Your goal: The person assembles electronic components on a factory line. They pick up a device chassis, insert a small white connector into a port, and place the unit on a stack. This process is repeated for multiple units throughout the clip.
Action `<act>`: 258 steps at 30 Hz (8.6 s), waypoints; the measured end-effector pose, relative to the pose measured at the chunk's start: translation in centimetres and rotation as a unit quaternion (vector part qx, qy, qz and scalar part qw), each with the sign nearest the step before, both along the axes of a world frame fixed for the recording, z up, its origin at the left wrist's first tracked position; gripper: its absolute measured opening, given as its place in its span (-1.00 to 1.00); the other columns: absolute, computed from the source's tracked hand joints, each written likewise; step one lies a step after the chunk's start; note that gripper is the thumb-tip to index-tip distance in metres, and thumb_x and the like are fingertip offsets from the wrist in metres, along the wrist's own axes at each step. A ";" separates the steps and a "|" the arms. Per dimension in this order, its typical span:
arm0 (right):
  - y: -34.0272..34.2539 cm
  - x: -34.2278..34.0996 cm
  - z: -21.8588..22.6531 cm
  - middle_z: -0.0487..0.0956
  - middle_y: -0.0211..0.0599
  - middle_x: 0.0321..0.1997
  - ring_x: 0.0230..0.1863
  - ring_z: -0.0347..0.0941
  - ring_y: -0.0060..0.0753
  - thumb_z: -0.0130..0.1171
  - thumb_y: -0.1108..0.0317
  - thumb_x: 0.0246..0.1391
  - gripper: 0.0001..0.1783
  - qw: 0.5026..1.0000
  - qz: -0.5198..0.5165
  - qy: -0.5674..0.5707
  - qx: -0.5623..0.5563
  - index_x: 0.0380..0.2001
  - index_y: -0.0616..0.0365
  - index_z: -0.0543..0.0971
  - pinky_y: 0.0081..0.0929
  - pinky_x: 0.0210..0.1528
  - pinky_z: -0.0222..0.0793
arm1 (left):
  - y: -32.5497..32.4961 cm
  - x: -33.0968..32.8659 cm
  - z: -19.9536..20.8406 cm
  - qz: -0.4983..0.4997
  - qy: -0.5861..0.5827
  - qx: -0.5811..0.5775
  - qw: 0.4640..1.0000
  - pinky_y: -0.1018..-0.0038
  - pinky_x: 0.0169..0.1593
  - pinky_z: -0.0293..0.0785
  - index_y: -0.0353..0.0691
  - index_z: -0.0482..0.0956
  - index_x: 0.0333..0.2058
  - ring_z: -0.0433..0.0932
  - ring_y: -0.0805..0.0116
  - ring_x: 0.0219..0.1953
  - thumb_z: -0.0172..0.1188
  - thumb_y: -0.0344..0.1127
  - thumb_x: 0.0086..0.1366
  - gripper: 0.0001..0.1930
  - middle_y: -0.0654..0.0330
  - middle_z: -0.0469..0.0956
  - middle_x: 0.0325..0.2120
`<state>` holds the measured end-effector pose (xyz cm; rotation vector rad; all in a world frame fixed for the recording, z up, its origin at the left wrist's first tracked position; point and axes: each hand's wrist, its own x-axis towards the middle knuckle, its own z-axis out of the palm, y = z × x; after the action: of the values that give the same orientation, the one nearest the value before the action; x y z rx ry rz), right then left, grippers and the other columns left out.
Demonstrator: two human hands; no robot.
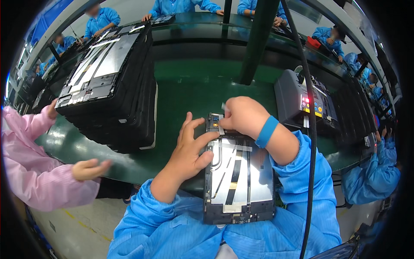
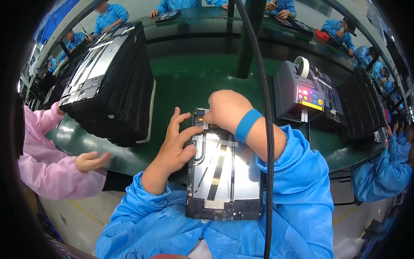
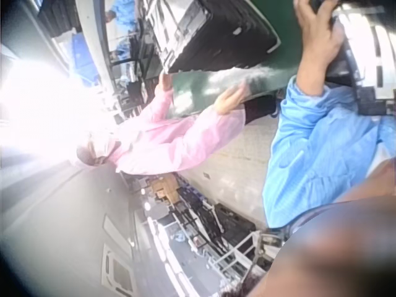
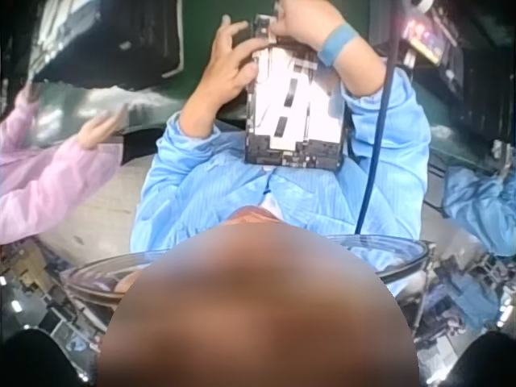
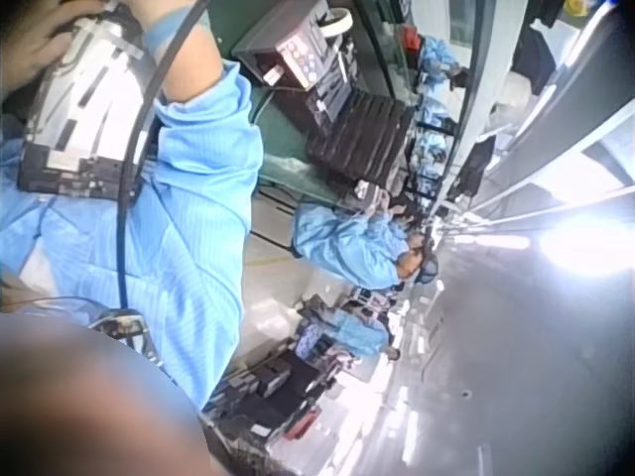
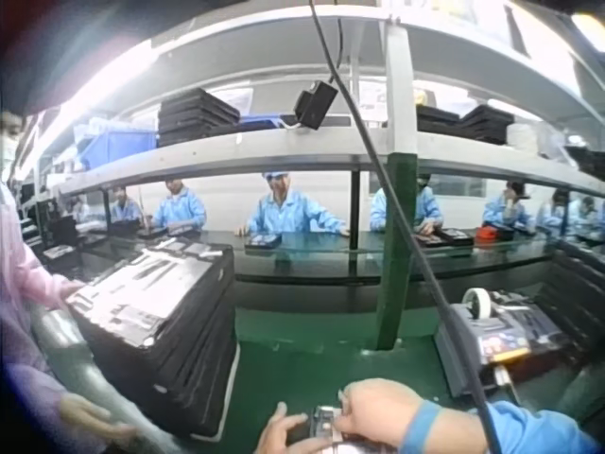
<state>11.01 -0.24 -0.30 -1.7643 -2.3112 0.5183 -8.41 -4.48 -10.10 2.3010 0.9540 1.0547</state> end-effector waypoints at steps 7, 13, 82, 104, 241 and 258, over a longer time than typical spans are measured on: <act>-3.2 1.6 -1.9 0.55 -0.07 -0.29 -0.20 0.48 -0.04 -0.02 0.60 -0.05 -0.80 0.970 0.100 0.200 0.099 -0.30 0.24 0.48 -0.28 -0.13 0.40 | 0.0 0.0 -0.1 -0.002 0.006 -0.002 1.000 -0.09 0.27 -0.12 -0.06 0.51 -0.03 -0.14 -0.32 0.32 -0.10 0.27 0.23 -0.42 -0.11 0.14 0.15; -5.1 1.9 -2.5 0.52 0.04 -0.16 -0.03 0.45 0.00 -0.09 0.64 -0.08 -0.63 0.961 0.078 0.264 -0.034 -0.11 0.31 0.42 -0.30 0.04 0.34 | -0.3 0.2 -0.3 0.006 -0.005 -0.021 1.000 -0.07 0.28 -0.13 -0.05 0.50 0.00 -0.14 -0.30 0.32 -0.12 0.30 0.24 -0.39 -0.11 0.14 0.16; -4.6 11.4 -5.5 0.34 -0.23 -0.07 -0.39 0.39 -0.62 0.25 0.50 -0.17 -0.49 0.869 -0.083 0.486 -0.049 -0.08 0.20 0.35 -0.61 -0.33 0.37 | 1.5 9.0 8.2 -0.084 0.317 0.178 0.928 -0.13 0.27 0.02 0.15 0.59 -0.09 0.02 -0.11 0.31 0.35 0.01 -0.07 -0.51 0.00 0.29 0.09; -2.5 11.5 -2.7 0.40 -0.36 -0.71 -0.66 0.30 -0.55 0.17 0.36 -0.18 -0.85 0.980 0.087 0.176 -0.029 -0.65 0.20 0.48 -0.49 -0.60 0.25 | 2.6 10.4 7.4 -0.023 0.218 -0.002 0.976 -0.36 0.20 -0.18 -0.10 0.71 -0.52 -0.10 -0.28 0.32 0.26 -0.09 0.07 -0.78 -0.06 0.36 0.09; -5.1 1.3 -2.5 0.52 -0.15 -0.26 -0.31 0.51 -0.14 0.20 0.50 -0.09 -0.48 0.976 0.095 0.186 0.059 0.00 0.11 0.33 -0.30 -0.25 0.40 | -2.5 1.4 2.3 0.094 0.011 0.069 0.993 0.26 -0.12 0.40 -0.26 0.58 -0.25 0.45 0.08 -0.21 0.28 -0.38 -0.01 -0.71 0.10 0.50 -0.30; -1.1 -0.3 -4.4 0.51 -0.25 -0.58 -0.51 0.49 -0.18 0.15 0.52 -0.16 -0.66 0.985 0.074 0.145 0.060 -0.22 0.19 0.37 -0.32 -0.44 0.34 | -1.4 1.2 0.8 0.103 0.045 0.101 0.988 0.24 -0.08 0.35 -0.18 0.62 -0.34 0.44 0.12 -0.16 0.29 -0.33 -0.09 -0.74 0.18 0.50 -0.28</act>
<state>10.71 -1.32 -4.72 -1.3679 -2.2253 0.6023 -7.20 -5.86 -9.31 2.4731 1.1903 1.1886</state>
